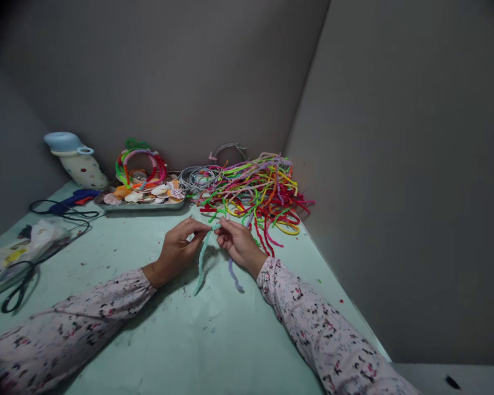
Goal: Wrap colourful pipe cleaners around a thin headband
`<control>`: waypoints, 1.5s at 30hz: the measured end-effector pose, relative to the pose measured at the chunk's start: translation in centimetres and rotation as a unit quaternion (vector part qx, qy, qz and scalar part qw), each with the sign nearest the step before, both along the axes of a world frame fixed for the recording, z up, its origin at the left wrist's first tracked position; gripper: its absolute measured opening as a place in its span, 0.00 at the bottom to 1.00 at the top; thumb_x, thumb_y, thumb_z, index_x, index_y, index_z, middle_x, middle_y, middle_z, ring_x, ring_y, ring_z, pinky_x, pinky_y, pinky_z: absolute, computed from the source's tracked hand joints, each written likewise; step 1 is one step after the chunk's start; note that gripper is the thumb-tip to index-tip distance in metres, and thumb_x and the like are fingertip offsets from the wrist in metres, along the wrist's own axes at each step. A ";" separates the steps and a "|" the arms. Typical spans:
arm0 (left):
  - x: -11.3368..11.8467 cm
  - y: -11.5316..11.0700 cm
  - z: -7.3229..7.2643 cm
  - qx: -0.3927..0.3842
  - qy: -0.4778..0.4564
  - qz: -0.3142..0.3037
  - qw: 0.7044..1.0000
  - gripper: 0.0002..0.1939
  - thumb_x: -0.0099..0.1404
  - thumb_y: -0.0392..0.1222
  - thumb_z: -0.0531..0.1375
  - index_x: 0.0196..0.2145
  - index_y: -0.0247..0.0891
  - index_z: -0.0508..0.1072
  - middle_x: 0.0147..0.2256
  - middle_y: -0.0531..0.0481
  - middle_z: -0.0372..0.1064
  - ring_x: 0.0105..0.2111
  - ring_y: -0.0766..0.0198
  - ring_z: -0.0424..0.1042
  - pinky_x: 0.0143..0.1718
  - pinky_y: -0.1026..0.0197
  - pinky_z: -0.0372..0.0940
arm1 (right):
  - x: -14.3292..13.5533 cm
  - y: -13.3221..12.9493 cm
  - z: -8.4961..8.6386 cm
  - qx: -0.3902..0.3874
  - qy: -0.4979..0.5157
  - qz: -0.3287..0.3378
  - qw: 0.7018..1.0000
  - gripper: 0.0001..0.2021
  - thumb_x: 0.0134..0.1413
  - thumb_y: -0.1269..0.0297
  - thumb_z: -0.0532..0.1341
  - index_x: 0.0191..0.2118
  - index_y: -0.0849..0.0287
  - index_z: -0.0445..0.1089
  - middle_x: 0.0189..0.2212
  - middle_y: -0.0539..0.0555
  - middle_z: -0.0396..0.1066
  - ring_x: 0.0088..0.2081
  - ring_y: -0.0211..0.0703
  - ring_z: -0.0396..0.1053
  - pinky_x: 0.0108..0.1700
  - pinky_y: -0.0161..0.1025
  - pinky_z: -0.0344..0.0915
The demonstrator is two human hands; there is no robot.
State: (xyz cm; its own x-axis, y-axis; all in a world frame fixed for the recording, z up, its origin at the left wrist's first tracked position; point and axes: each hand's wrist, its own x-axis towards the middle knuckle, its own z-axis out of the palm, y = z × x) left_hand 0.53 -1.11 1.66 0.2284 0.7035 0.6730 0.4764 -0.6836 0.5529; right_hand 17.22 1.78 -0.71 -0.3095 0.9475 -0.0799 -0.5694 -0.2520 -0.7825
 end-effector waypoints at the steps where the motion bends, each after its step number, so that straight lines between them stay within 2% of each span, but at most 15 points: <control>1: 0.0 0.0 0.0 -0.002 0.003 0.002 1.000 0.07 0.65 0.37 0.55 0.36 0.40 0.74 0.32 0.48 0.71 0.35 0.63 0.69 0.39 0.59 0.64 | 0.0 0.0 0.0 0.001 -0.001 0.000 1.000 0.09 0.49 0.61 0.66 0.32 0.60 0.69 0.21 0.48 0.71 0.18 0.30 0.65 0.19 0.27 0.63; 5: 0.0 -0.1 0.2 -0.014 0.017 0.012 1.000 0.06 0.64 0.37 0.56 0.36 0.39 0.73 0.33 0.48 0.72 0.36 0.61 0.69 0.42 0.58 0.63 | 0.1 -0.1 0.1 0.010 0.004 0.004 1.000 0.09 0.48 0.62 0.67 0.32 0.60 0.69 0.21 0.48 0.71 0.18 0.30 0.65 0.20 0.27 0.63; 11: 0.0 -0.1 0.4 -0.050 0.019 0.046 0.998 0.10 0.67 0.41 0.52 0.40 0.39 0.73 0.39 0.48 0.74 0.41 0.60 0.69 0.47 0.55 0.59 | 0.0 -0.5 0.2 0.027 -0.008 0.036 0.999 0.08 0.51 0.61 0.65 0.33 0.60 0.69 0.23 0.49 0.71 0.20 0.30 0.67 0.23 0.26 0.63; 18: 0.1 0.6 0.2 -0.076 0.054 0.076 0.993 0.11 0.65 0.45 0.55 0.29 0.39 0.73 0.30 0.52 0.74 0.34 0.62 0.69 0.49 0.53 0.53 | 0.1 -0.4 -0.1 0.039 -0.020 0.035 0.998 0.09 0.50 0.61 0.65 0.33 0.61 0.68 0.23 0.49 0.70 0.21 0.30 0.66 0.23 0.26 0.63; 25: 0.1 0.7 0.3 -0.116 0.058 0.050 0.990 0.15 0.65 0.47 0.54 0.25 0.39 0.72 0.22 0.55 0.68 0.28 0.64 0.65 0.44 0.56 0.56 | 0.1 -0.5 0.1 0.033 -0.028 0.035 0.998 0.09 0.50 0.61 0.66 0.32 0.61 0.67 0.22 0.48 0.70 0.20 0.30 0.66 0.22 0.26 0.63; 31: 0.1 0.7 0.4 -0.137 0.067 0.046 0.987 0.14 0.64 0.47 0.55 0.26 0.38 0.72 0.25 0.54 0.70 0.30 0.64 0.66 0.43 0.58 0.56 | 0.1 -0.5 0.1 0.029 -0.021 0.031 0.999 0.10 0.49 0.61 0.66 0.31 0.61 0.67 0.22 0.47 0.69 0.20 0.29 0.66 0.22 0.26 0.63; 45: 0.1 1.0 -0.1 -0.111 0.072 0.041 0.990 0.12 0.64 0.47 0.58 0.26 0.38 0.71 0.25 0.54 0.70 0.29 0.64 0.66 0.44 0.56 0.55 | 0.1 -0.3 -0.1 0.020 -0.031 0.020 0.999 0.11 0.48 0.61 0.67 0.31 0.61 0.66 0.21 0.48 0.69 0.19 0.30 0.65 0.21 0.26 0.61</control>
